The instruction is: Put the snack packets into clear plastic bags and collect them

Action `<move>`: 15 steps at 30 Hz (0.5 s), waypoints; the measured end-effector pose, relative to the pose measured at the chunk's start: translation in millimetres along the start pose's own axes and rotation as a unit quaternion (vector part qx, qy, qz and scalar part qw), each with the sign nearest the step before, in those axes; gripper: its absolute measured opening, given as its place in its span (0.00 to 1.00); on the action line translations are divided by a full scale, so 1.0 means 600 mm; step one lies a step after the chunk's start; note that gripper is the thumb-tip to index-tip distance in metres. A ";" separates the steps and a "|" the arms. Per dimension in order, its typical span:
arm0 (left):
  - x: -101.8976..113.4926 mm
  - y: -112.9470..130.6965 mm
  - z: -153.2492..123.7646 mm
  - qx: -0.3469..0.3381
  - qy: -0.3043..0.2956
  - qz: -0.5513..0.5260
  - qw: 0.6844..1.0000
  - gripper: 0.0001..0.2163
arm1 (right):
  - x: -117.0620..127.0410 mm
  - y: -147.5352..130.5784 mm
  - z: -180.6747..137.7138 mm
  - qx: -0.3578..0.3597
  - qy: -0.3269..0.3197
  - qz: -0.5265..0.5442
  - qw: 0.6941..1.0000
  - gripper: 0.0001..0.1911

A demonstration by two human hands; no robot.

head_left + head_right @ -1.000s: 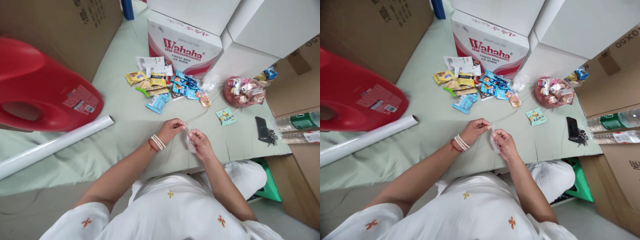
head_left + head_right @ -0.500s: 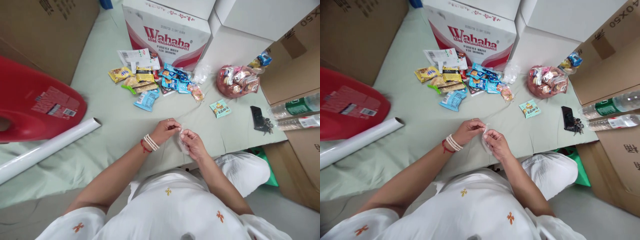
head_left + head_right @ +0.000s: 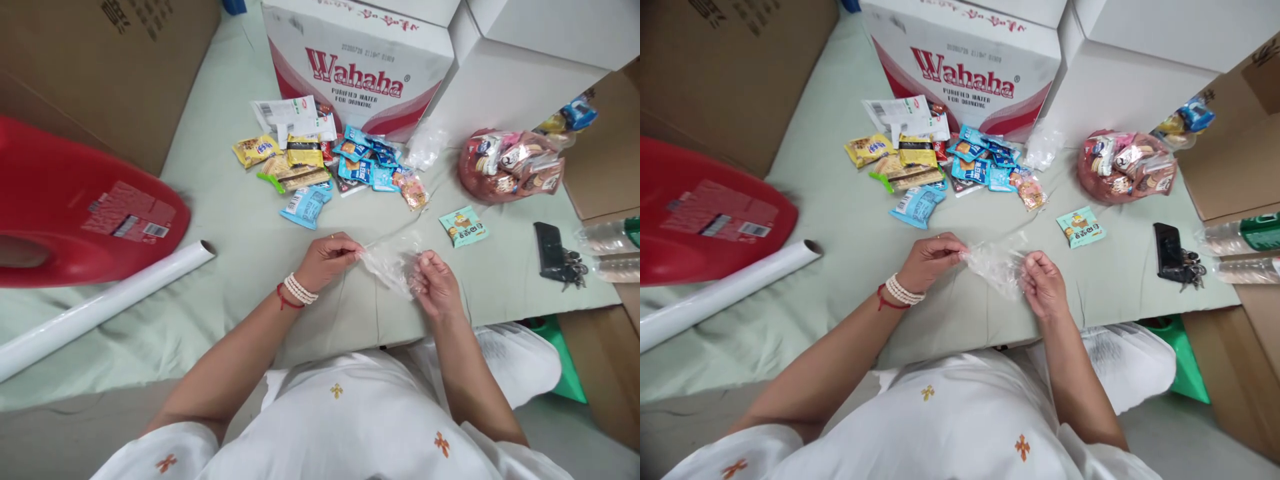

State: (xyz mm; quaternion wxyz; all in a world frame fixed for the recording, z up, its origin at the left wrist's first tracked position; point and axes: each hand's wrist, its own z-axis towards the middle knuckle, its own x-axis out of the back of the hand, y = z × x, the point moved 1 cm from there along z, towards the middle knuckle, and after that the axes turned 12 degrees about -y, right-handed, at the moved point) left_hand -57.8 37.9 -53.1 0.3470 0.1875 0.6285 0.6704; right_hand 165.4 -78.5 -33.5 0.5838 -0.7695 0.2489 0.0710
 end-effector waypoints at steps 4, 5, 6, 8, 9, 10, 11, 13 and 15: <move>0.012 0.006 -0.001 -0.026 0.021 -0.009 0.999 0.05 | 0.016 -0.024 0.026 0.096 0.028 0.015 0.995 0.21; 0.014 0.005 -0.001 -0.027 0.033 -0.008 0.999 0.03 | 0.017 -0.029 0.032 0.113 0.038 0.017 0.993 0.22; 0.016 0.003 -0.002 -0.028 0.048 -0.006 0.998 0.03 | 0.017 -0.032 0.037 0.121 0.046 0.017 0.991 0.22; 0.019 -0.003 -0.003 -0.024 0.073 -0.006 0.997 0.06 | 0.015 -0.036 0.046 0.118 0.056 0.006 0.991 0.21; 0.020 -0.005 -0.004 -0.020 0.075 -0.008 0.997 0.07 | 0.013 -0.037 0.050 0.114 0.059 -0.003 0.992 0.20; 0.021 -0.007 -0.006 -0.015 0.068 -0.010 0.998 0.09 | 0.011 -0.037 0.053 0.118 0.063 -0.010 0.991 0.20; 0.022 -0.007 -0.007 -0.011 0.053 -0.012 0.998 0.10 | 0.010 -0.037 0.056 0.128 0.069 -0.012 0.989 0.20; 0.022 -0.006 -0.009 -0.013 0.025 -0.008 1.000 0.13 | 0.005 -0.035 0.063 0.150 0.067 -0.001 0.986 0.20; 0.021 0.000 -0.011 -0.029 0.027 0.016 0.999 0.14 | -0.003 -0.030 0.069 0.158 0.040 -0.004 0.987 0.20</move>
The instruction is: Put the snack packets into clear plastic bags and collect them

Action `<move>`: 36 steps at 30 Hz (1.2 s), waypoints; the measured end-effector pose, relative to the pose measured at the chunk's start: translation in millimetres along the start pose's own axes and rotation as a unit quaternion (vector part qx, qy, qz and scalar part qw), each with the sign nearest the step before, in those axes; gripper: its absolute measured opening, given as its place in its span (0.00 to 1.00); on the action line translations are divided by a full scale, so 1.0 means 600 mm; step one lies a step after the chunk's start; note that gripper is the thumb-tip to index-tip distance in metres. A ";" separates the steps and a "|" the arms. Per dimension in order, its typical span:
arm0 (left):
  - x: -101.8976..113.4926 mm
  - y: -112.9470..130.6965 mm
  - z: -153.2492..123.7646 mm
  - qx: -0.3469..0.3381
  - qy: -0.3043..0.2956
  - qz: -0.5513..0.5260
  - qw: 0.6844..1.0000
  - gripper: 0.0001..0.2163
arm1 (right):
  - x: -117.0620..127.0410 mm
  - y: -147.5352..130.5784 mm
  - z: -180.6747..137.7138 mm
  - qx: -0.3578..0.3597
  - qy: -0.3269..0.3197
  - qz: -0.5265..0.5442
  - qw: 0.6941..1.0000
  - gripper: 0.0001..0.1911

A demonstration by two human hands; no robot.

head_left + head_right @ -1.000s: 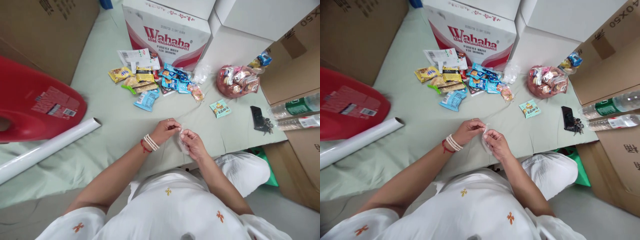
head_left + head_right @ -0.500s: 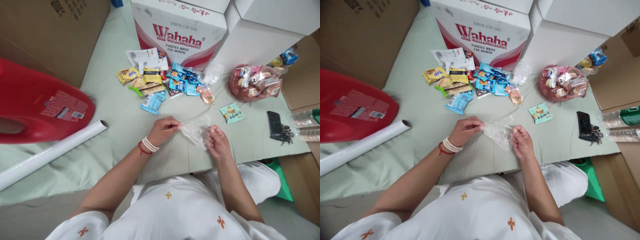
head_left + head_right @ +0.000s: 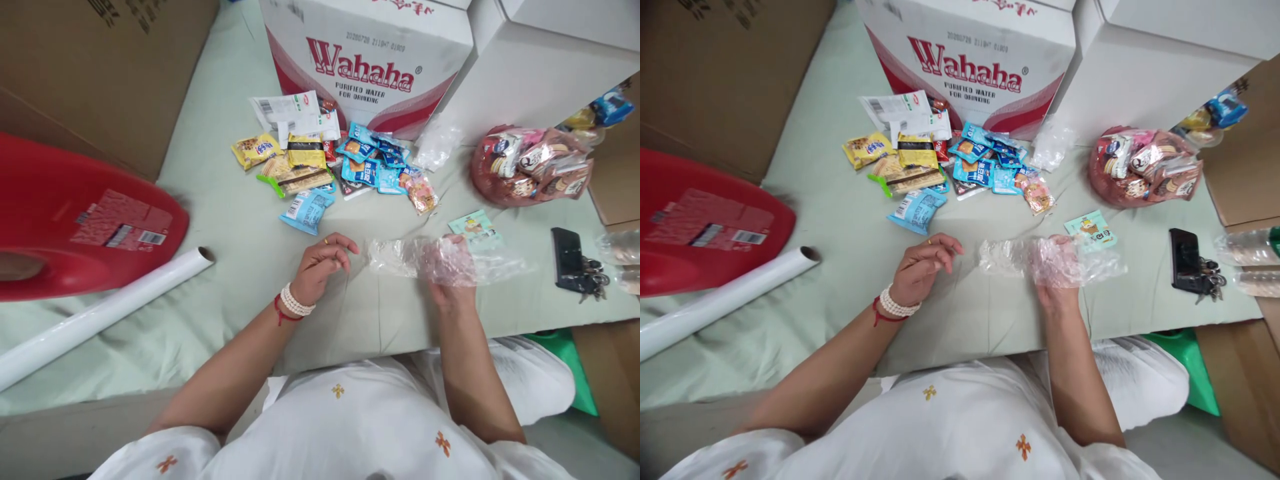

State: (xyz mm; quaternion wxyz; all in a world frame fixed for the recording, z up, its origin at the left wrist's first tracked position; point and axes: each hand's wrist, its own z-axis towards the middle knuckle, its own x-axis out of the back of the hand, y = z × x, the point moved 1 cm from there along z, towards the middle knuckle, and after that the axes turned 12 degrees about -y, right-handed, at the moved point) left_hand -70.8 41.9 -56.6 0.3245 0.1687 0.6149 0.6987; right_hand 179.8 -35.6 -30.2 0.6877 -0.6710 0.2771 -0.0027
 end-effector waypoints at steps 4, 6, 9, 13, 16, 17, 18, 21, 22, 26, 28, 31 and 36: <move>-0.023 0.011 -0.003 -0.028 -0.050 0.092 0.994 0.30 | -0.042 0.028 -0.006 -0.021 -0.057 -0.044 0.997 0.15; -0.043 0.012 -0.007 -0.035 -0.100 0.115 0.988 0.43 | -0.073 0.046 -0.014 -0.032 -0.070 -0.088 0.993 0.15; -0.061 0.006 -0.010 -0.014 -0.053 0.096 0.994 0.44 | -0.118 0.062 -0.023 -0.036 -0.115 -0.169 0.978 0.15; -0.042 -0.004 -0.003 0.065 0.084 -0.038 0.994 0.21 | -0.139 0.050 -0.015 -0.092 -0.118 -0.177 0.973 0.13; -0.020 0.003 0.007 0.112 0.135 -0.174 0.969 0.21 | -0.124 0.026 -0.003 -0.125 -0.084 -0.150 0.977 0.15; -0.017 0.007 0.010 0.125 0.137 -0.217 0.958 0.21 | -0.116 0.019 0.001 -0.131 -0.080 -0.135 0.979 0.16; -0.017 0.012 0.011 0.138 0.130 -0.254 0.948 0.21 | -0.109 0.012 0.005 -0.138 -0.080 -0.119 0.980 0.17; -0.029 0.020 0.009 0.171 0.096 -0.300 0.933 0.21 | -0.092 -0.001 0.010 -0.147 -0.067 -0.080 0.984 0.20; -0.034 0.020 0.008 0.175 0.095 -0.296 0.934 0.20 | -0.089 -0.002 0.010 -0.140 -0.056 -0.069 0.986 0.21; -0.047 0.010 0.007 0.162 0.115 -0.268 0.943 0.23 | -0.097 0.008 -0.010 -0.154 -0.058 -0.026 0.986 0.29; -0.046 0.004 0.009 0.159 0.118 -0.263 0.944 0.24 | -0.104 0.018 -0.027 -0.185 -0.077 -0.058 0.978 0.32; -0.040 -0.002 0.011 0.174 0.132 -0.252 0.943 0.24 | -0.104 0.031 -0.044 -0.181 -0.060 -0.133 0.973 0.24; -0.034 -0.004 0.009 0.212 0.154 -0.195 0.945 0.27 | -0.085 0.025 -0.044 -0.166 -0.016 -0.152 0.974 0.20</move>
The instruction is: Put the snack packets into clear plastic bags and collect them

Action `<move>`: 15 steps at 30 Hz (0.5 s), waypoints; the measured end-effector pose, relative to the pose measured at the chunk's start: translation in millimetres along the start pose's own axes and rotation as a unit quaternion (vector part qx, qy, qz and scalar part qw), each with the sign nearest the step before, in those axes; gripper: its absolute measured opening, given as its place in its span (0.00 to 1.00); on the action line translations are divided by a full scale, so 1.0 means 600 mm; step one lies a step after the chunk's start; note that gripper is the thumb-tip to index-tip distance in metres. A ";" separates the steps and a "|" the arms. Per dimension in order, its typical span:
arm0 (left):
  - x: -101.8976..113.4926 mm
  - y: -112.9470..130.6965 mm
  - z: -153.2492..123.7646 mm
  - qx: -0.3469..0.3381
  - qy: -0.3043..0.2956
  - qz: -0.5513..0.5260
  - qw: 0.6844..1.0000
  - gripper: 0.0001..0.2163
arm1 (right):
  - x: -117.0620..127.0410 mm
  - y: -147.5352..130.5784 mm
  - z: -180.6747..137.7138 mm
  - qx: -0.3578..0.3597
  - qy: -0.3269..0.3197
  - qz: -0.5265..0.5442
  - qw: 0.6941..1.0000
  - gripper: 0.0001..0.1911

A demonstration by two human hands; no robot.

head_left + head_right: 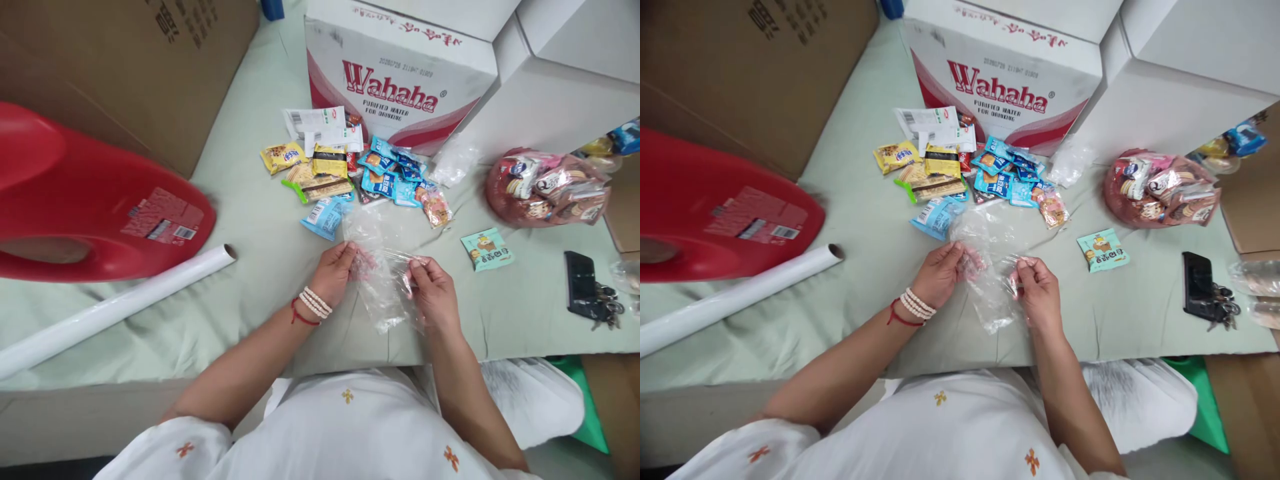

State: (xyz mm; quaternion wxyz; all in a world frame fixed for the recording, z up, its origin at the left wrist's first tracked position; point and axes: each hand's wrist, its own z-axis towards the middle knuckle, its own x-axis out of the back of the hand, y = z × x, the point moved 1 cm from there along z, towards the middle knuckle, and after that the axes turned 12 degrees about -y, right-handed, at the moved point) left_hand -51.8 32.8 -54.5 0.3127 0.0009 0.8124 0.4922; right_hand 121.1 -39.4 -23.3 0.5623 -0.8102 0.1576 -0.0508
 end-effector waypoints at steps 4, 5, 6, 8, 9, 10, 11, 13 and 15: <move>-0.001 -0.002 -0.005 -0.020 0.031 0.101 0.994 0.27 | 0.010 -0.015 -0.015 -0.028 0.010 -0.030 0.999 0.23; -0.001 -0.002 -0.006 -0.023 0.030 0.120 0.992 0.26 | 0.012 -0.019 -0.021 -0.033 0.015 -0.028 0.999 0.24; 0.000 -0.002 -0.005 -0.025 0.026 0.133 0.990 0.26 | 0.013 -0.021 -0.026 -0.034 0.020 -0.019 0.999 0.24; 0.002 0.000 -0.003 -0.029 0.025 0.134 0.990 0.24 | 0.014 -0.024 -0.034 -0.030 0.025 0.010 0.999 0.24; 0.003 0.002 -0.002 -0.033 0.035 0.125 0.991 0.23 | 0.014 -0.025 -0.037 -0.025 0.026 0.025 0.999 0.23; 0.004 0.003 -0.003 -0.035 0.050 0.113 0.992 0.22 | 0.014 -0.025 -0.039 -0.019 0.026 0.037 0.999 0.23; 0.003 0.005 -0.005 -0.031 0.065 0.099 0.993 0.21 | 0.012 -0.025 -0.040 -0.012 0.027 0.045 0.999 0.22; -0.006 0.006 -0.014 0.003 0.079 0.073 0.994 0.22 | 0.006 -0.023 -0.044 0.014 0.030 0.049 0.998 0.21; -0.024 0.006 -0.031 0.044 0.057 0.058 0.996 0.24 | -0.005 -0.020 -0.050 0.048 0.024 0.030 0.998 0.19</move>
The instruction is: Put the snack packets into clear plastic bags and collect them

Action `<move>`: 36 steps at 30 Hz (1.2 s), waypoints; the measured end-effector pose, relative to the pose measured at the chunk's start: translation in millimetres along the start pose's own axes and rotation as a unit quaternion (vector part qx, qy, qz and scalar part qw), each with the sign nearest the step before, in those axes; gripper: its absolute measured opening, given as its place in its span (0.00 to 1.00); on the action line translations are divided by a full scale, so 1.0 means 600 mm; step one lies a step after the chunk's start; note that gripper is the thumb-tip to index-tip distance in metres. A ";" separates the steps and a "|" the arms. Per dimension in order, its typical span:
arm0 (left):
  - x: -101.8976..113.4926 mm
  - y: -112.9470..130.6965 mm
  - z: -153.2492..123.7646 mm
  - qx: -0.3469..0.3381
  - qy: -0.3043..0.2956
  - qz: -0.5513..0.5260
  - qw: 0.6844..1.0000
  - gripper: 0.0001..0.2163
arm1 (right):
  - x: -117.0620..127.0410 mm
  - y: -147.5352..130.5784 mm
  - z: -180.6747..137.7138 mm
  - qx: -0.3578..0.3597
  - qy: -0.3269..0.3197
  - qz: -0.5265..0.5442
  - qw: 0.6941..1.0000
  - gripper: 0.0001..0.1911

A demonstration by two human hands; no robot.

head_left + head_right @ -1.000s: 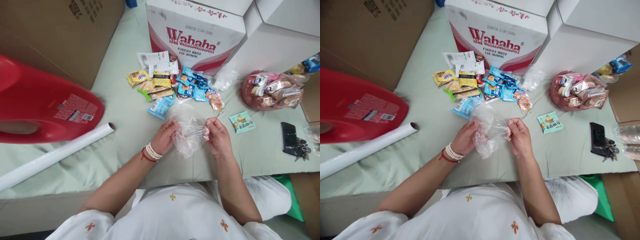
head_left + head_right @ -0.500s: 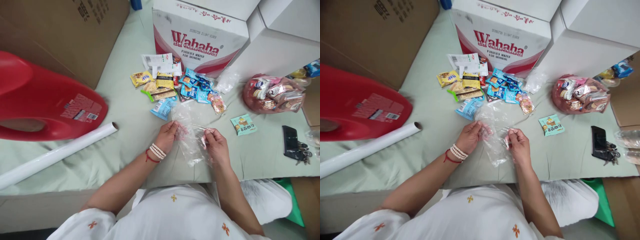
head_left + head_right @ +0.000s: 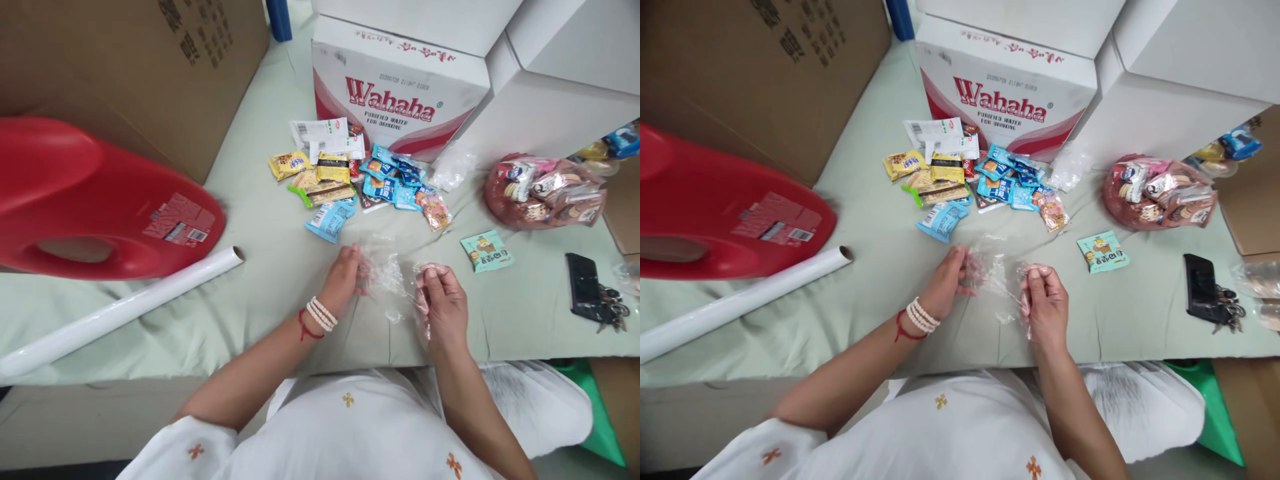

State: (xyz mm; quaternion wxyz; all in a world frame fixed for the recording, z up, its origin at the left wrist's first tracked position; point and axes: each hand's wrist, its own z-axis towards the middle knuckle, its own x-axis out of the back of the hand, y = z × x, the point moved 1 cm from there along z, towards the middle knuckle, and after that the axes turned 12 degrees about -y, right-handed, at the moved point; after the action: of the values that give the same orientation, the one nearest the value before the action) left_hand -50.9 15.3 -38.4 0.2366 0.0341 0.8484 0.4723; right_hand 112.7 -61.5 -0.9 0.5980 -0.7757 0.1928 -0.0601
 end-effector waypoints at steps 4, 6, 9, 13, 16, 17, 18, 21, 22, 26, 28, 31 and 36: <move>-0.046 -0.001 -0.040 0.002 -0.123 -0.039 0.992 0.33 | -0.033 0.012 -0.021 0.035 -0.100 -0.069 0.992 0.16; -0.061 -0.004 -0.046 -0.010 -0.150 -0.051 0.987 0.33 | -0.045 0.017 -0.030 0.041 -0.132 -0.074 0.988 0.16; -0.058 -0.015 -0.038 -0.018 -0.113 -0.016 0.993 0.27 | -0.041 0.016 -0.030 0.045 -0.077 -0.076 0.993 0.15; -0.026 -0.030 -0.026 -0.020 -0.018 0.011 1.000 0.27 | -0.001 0.006 -0.018 0.047 0.005 -0.083 0.995 0.16; -0.003 -0.030 -0.031 -0.025 0.028 0.029 0.999 0.26 | 0.034 0.001 -0.008 0.049 0.021 -0.080 0.995 0.16; 0.004 -0.027 -0.034 -0.024 0.038 0.038 0.998 0.26 | 0.044 0.000 -0.006 0.046 0.025 -0.080 0.995 0.16; 0.011 -0.023 -0.037 -0.023 0.047 0.047 0.997 0.26 | 0.053 -0.001 -0.003 0.040 0.028 -0.080 0.996 0.16; 0.028 -0.006 -0.045 -0.031 0.062 0.073 0.995 0.26 | 0.078 -0.001 0.006 0.017 0.039 -0.071 0.997 0.17; 0.033 -0.001 -0.046 -0.034 0.062 0.073 0.995 0.25 | 0.084 0.000 0.009 0.014 0.040 -0.069 0.997 0.17; 0.056 0.012 -0.044 -0.058 0.086 0.041 0.994 0.25 | 0.109 0.013 0.027 0.038 0.041 -0.087 0.995 0.19; 0.069 0.012 -0.043 -0.077 0.123 0.039 0.989 0.25 | 0.122 0.024 0.036 0.034 0.040 -0.117 0.992 0.20; 0.082 0.012 -0.053 -0.072 0.140 0.064 0.985 0.25 | 0.137 0.041 0.047 0.008 0.036 -0.162 0.986 0.22; 0.081 0.022 -0.076 0.053 0.032 0.094 0.994 0.29 | 0.140 0.045 0.054 -0.005 0.015 -0.198 0.980 0.29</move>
State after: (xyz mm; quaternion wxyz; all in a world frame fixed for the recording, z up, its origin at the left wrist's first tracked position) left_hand -116.1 0.4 -25.6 0.1623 0.1109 0.8725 0.4473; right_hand 194.3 -69.0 -47.5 0.5673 -0.8006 0.0443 -0.1877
